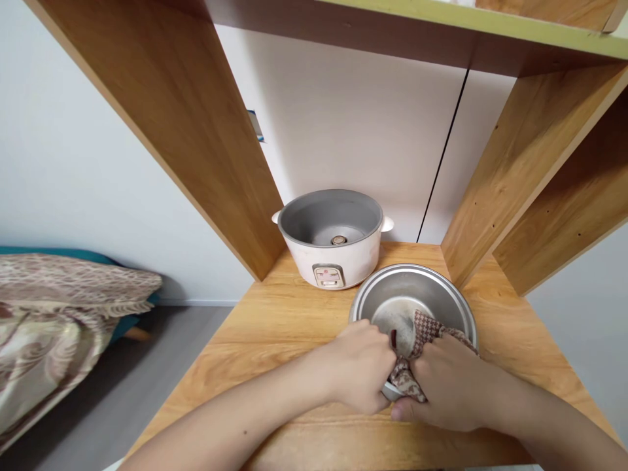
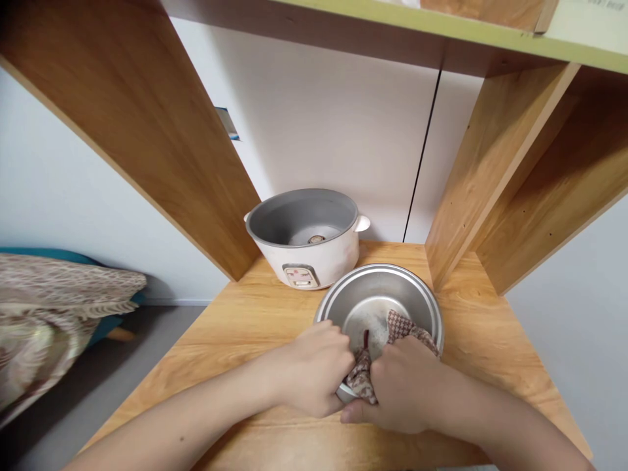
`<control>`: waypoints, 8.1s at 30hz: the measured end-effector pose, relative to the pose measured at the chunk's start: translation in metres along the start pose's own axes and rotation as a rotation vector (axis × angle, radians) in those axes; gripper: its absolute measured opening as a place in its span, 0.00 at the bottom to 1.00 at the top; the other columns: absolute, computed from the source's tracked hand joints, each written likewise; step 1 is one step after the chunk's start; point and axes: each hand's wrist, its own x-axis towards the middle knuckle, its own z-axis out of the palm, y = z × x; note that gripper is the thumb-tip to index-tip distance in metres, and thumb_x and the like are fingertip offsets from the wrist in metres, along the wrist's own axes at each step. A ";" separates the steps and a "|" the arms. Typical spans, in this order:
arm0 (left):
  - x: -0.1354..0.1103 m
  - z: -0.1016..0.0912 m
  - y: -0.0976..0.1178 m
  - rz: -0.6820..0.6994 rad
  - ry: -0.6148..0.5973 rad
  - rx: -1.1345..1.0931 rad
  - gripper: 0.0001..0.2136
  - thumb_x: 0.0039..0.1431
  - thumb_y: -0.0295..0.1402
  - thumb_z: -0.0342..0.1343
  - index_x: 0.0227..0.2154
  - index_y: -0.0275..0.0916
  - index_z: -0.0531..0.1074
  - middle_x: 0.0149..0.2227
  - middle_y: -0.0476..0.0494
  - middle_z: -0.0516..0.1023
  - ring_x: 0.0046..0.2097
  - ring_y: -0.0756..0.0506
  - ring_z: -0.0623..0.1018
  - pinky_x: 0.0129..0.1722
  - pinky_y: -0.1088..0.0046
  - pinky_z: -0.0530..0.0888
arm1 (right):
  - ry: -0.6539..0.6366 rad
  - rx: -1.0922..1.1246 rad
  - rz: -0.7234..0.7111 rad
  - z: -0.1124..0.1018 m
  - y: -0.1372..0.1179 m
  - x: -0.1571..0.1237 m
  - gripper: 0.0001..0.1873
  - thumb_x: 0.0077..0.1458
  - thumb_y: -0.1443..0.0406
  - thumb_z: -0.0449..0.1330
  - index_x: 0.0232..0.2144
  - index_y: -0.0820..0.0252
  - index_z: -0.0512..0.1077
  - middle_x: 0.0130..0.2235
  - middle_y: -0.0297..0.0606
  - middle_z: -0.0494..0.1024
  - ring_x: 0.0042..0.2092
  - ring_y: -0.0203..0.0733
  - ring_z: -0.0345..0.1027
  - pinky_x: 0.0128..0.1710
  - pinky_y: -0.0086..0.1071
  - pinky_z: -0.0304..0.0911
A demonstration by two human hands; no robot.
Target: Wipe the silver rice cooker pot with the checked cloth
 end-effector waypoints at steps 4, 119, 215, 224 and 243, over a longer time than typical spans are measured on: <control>0.000 0.001 0.000 -0.003 0.006 -0.006 0.14 0.47 0.45 0.59 0.22 0.39 0.79 0.22 0.37 0.80 0.27 0.35 0.80 0.27 0.61 0.74 | -0.042 0.056 -0.030 -0.007 0.006 0.002 0.39 0.57 0.34 0.48 0.29 0.60 0.80 0.30 0.47 0.82 0.34 0.52 0.76 0.39 0.41 0.65; 0.003 0.003 -0.005 0.003 0.013 -0.036 0.16 0.45 0.48 0.57 0.20 0.39 0.78 0.24 0.35 0.81 0.28 0.33 0.81 0.27 0.59 0.75 | 0.089 -0.045 -0.005 0.002 -0.006 0.003 0.33 0.59 0.40 0.52 0.34 0.61 0.81 0.30 0.47 0.82 0.31 0.53 0.75 0.35 0.42 0.64; 0.003 0.004 -0.005 -0.011 0.005 -0.001 0.17 0.45 0.48 0.59 0.20 0.38 0.78 0.23 0.34 0.80 0.27 0.33 0.81 0.27 0.59 0.75 | -0.002 0.035 -0.022 0.002 0.000 0.009 0.39 0.60 0.38 0.45 0.28 0.63 0.81 0.28 0.50 0.81 0.30 0.53 0.74 0.33 0.43 0.64; 0.003 0.002 -0.005 -0.013 -0.007 -0.021 0.14 0.45 0.46 0.57 0.21 0.39 0.78 0.24 0.35 0.81 0.28 0.33 0.82 0.27 0.59 0.75 | 0.066 -0.033 0.004 0.000 -0.007 0.006 0.32 0.58 0.40 0.54 0.33 0.61 0.81 0.30 0.48 0.82 0.32 0.54 0.75 0.38 0.44 0.63; 0.003 0.001 -0.005 -0.006 -0.014 -0.016 0.14 0.44 0.45 0.58 0.20 0.39 0.78 0.23 0.35 0.81 0.27 0.34 0.81 0.27 0.58 0.76 | 0.029 0.009 0.011 -0.003 -0.007 0.005 0.35 0.60 0.40 0.49 0.32 0.63 0.81 0.31 0.50 0.82 0.32 0.53 0.75 0.39 0.45 0.64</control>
